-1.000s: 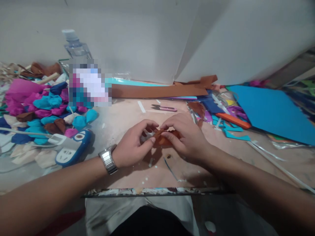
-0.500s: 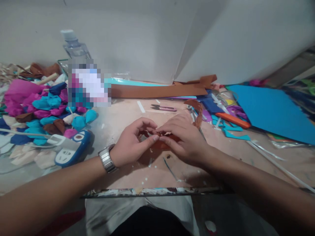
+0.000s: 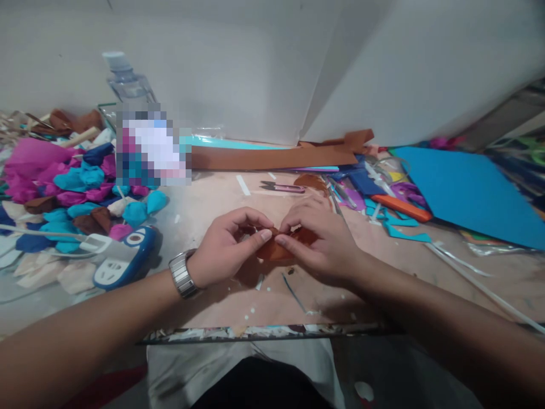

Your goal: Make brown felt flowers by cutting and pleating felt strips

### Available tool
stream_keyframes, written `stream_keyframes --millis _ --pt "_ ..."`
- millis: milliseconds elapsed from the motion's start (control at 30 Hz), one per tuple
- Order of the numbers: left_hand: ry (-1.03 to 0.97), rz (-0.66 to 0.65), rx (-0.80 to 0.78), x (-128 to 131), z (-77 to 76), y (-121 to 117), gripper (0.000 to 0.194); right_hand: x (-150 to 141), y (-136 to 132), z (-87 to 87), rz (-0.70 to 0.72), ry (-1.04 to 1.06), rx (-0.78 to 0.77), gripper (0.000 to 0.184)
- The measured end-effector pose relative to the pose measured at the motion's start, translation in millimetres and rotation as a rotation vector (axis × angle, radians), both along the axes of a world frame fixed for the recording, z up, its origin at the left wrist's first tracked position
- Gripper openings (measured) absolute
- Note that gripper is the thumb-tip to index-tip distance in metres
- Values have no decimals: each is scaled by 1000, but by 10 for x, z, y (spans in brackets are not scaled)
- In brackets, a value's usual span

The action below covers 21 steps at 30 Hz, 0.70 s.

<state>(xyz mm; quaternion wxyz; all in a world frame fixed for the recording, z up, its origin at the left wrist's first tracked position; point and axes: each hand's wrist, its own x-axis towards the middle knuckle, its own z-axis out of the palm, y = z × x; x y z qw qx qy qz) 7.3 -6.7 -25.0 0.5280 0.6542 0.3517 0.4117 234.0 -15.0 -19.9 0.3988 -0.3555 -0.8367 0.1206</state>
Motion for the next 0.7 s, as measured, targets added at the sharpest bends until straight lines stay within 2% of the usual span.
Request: stream_keyframes --millis 433,700 --pt "-23 -12 -22 19 4 -9 20 -5 3 -3 18 62 -33 13" --pt "-72 47 -12 30 -2 -5 21 -2 0 -9 39 85 -30 7"
